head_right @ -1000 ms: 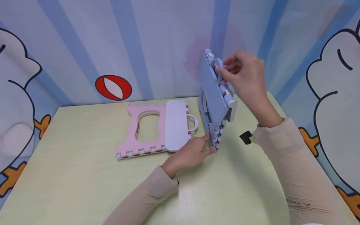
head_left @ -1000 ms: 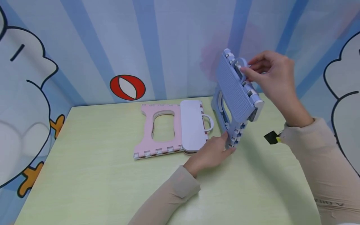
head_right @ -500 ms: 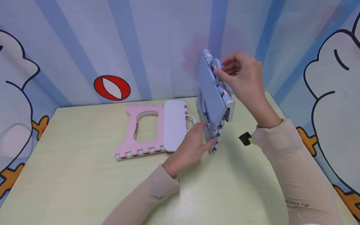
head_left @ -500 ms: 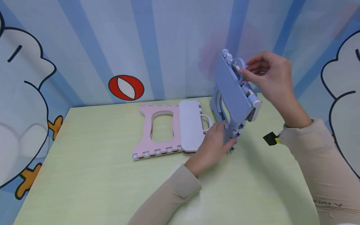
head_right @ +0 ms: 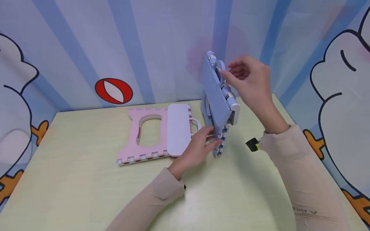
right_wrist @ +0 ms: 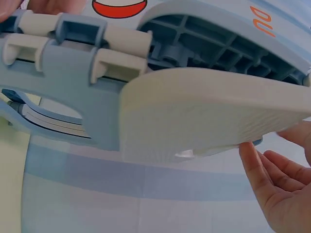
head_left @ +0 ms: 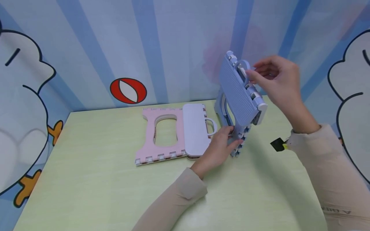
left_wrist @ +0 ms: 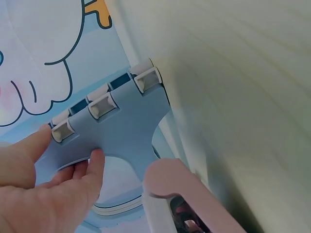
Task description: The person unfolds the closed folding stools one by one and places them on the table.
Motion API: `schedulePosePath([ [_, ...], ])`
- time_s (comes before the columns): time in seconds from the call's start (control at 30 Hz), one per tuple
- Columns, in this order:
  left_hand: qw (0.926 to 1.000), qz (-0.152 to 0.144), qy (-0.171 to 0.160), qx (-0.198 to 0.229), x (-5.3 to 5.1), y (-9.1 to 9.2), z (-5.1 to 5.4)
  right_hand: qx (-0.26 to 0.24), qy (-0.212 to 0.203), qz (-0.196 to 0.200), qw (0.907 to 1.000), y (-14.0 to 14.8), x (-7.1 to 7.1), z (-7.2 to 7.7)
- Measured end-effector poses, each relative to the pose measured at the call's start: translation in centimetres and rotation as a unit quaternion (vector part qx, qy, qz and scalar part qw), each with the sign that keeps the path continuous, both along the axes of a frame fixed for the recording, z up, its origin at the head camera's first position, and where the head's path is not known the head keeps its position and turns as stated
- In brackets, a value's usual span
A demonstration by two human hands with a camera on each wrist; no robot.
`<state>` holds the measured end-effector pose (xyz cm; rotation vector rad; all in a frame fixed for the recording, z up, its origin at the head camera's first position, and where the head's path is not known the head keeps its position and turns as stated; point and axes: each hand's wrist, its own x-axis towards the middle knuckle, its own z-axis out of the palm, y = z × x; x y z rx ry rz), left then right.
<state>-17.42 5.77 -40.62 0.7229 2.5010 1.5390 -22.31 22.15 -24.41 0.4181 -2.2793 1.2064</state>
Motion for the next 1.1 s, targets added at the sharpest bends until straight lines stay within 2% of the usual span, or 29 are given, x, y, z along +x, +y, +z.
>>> schedulePosePath([
  [0.13,0.9999,0.003,0.000,0.014,0.1,0.0,-0.1,-0.059,0.047,0.033,0.9966,0.9,-0.2,-1.0],
  [0.2,0.9998,0.005,0.000,0.019,0.1,0.0,-0.2,-0.099,0.055,0.050,0.9923,1.4,-0.2,-1.6],
  [0.3,0.9998,0.010,0.008,0.014,0.1,-0.1,-0.2,-0.142,0.045,0.061,0.9870,2.2,-0.1,-2.3],
  [0.4,0.9997,0.017,0.016,0.001,0.1,-0.2,-0.2,-0.151,0.022,0.055,0.9867,2.9,0.1,-3.0],
  [0.57,0.9986,0.024,0.034,-0.031,0.1,-0.2,-0.2,-0.205,-0.012,0.090,0.9745,3.9,0.3,-3.9],
  [0.6,0.9981,0.026,0.039,-0.041,0.1,-0.1,-0.2,-0.205,-0.025,0.091,0.9741,4.1,0.4,-4.0],
  [0.67,0.9969,0.029,0.046,-0.056,0.1,-0.1,-0.2,-0.168,-0.062,0.082,0.9804,4.4,0.7,-4.3],
  [0.73,0.9963,0.030,0.049,-0.065,0.2,-0.1,-0.1,-0.091,-0.114,0.067,0.9871,4.8,1.0,-4.7],
  [0.77,0.9962,0.031,0.047,-0.066,0.2,-0.1,-0.1,-0.043,-0.140,0.063,0.9871,5.0,1.1,-5.0],
  [0.83,0.9966,0.030,0.044,-0.064,0.2,-0.1,-0.1,0.039,-0.191,0.075,0.9779,5.4,1.2,-5.6],
  [0.9,0.9968,0.028,0.042,-0.062,0.2,-0.1,-0.2,0.095,-0.229,0.113,0.9622,5.9,1.3,-6.3],
  [1.0,0.9971,0.026,0.042,-0.058,0.1,-0.1,-0.2,0.117,-0.275,0.199,0.9334,6.4,1.3,-7.6],
  [1.1,0.9970,0.026,0.044,-0.058,0.1,0.0,-0.3,0.099,-0.308,0.279,0.9040,6.6,1.5,-9.2],
])
